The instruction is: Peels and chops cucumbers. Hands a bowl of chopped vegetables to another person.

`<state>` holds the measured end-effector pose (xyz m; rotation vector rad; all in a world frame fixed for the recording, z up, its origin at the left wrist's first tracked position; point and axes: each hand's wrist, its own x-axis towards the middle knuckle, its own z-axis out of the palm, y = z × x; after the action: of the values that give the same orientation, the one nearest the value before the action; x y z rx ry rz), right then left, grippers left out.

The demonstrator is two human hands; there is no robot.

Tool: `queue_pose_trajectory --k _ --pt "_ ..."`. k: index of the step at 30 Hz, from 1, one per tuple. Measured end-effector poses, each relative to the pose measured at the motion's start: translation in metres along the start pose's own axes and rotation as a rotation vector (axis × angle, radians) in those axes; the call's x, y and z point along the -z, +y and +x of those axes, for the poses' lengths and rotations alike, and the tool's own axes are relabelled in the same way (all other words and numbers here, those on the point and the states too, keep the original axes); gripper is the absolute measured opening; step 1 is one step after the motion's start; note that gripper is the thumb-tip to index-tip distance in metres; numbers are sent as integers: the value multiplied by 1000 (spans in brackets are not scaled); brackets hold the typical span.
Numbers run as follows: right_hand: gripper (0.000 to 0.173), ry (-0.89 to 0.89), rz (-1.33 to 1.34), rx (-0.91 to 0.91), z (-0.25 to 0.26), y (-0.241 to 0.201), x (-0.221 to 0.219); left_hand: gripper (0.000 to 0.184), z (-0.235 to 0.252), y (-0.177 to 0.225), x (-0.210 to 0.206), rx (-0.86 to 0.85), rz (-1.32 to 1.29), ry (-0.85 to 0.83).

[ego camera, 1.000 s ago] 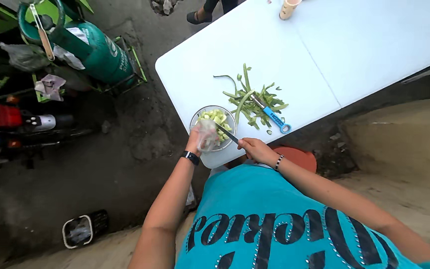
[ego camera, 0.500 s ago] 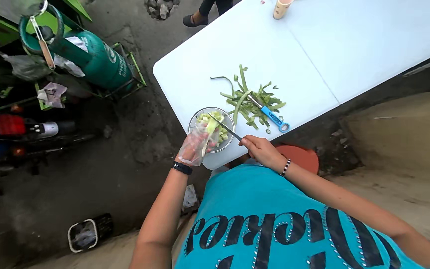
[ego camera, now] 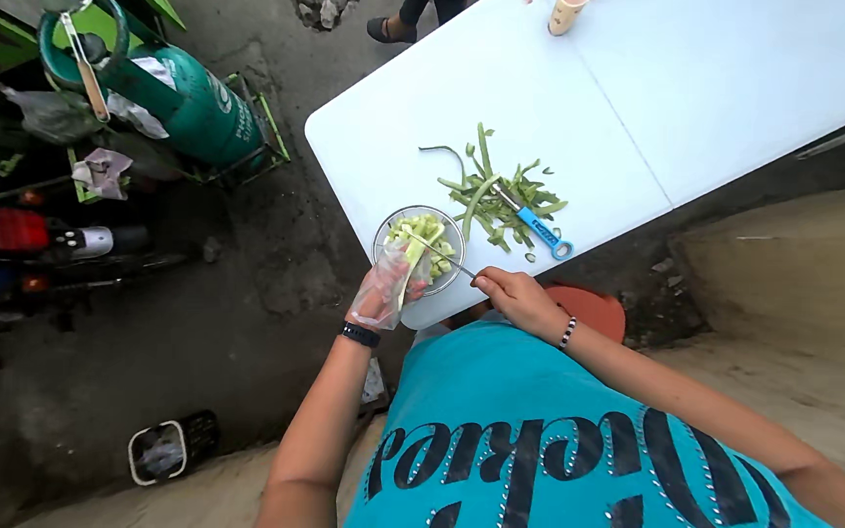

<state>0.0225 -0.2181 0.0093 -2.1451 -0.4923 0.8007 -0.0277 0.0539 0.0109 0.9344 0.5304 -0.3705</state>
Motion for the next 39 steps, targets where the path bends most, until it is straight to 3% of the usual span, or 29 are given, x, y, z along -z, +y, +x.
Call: queue_pose_trajectory --k 15,21,29,39 --pt "48 -79 -73 -81 5 2 -10 47 -4 -8 2 83 -22 -46" --pt "47 -112 -86 -127 7 3 -11 44 -3 -7 1 131 80 -62" --pt "51 -47 -65 -32 -3 1 -8 40 -2 -8 3 72 62 -19" --pt "49 -63 -57 -49 0 1 -10 42 3 -9 5 70 7 -54"
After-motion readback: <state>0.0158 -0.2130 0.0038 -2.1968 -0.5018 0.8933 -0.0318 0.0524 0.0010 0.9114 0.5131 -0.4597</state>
